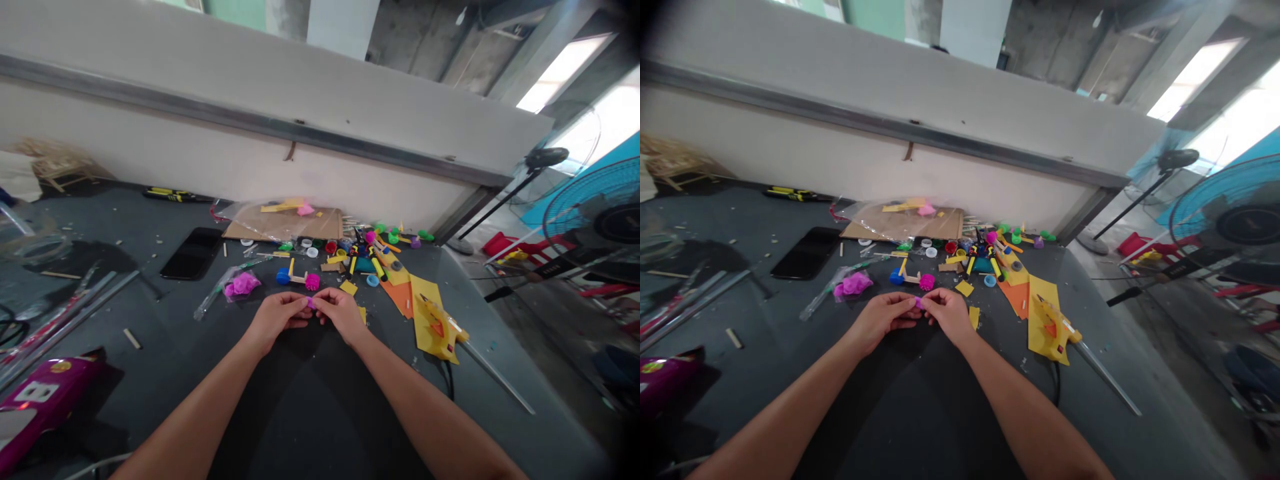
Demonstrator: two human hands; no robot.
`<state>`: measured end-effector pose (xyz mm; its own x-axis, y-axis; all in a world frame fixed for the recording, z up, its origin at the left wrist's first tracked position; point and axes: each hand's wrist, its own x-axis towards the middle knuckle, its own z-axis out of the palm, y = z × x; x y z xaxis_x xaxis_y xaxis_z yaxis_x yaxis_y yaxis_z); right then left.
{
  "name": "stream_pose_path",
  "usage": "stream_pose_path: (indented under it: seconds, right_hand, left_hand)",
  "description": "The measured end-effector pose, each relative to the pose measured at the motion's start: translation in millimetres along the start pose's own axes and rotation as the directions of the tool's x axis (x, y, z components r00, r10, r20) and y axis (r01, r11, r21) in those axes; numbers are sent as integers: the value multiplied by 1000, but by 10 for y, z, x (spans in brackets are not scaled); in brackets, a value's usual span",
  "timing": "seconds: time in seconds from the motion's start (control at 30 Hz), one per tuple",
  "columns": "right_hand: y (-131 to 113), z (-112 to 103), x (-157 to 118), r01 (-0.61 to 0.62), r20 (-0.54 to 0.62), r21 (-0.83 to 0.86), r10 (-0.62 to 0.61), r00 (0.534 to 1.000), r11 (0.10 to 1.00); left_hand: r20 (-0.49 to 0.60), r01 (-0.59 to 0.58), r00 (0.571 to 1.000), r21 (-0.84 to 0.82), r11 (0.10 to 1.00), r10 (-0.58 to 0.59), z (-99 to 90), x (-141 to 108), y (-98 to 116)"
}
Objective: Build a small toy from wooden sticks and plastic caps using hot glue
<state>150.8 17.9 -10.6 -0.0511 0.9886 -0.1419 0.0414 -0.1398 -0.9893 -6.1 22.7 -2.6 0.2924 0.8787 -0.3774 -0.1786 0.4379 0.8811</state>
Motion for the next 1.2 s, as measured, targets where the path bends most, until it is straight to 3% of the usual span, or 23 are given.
stream_pose_path:
  seconds: [0.9, 1.2]
  right_hand:
    - [-4, 3, 2, -13, 41, -13, 14, 999, 1000]
    - [9, 2, -6, 40, 66, -6, -39, 997, 999]
  left_hand:
    - [-27, -70, 997, -35, 997, 69, 10, 16, -55]
    - [-46, -68, 997, -49, 996, 66, 2, 18, -52]
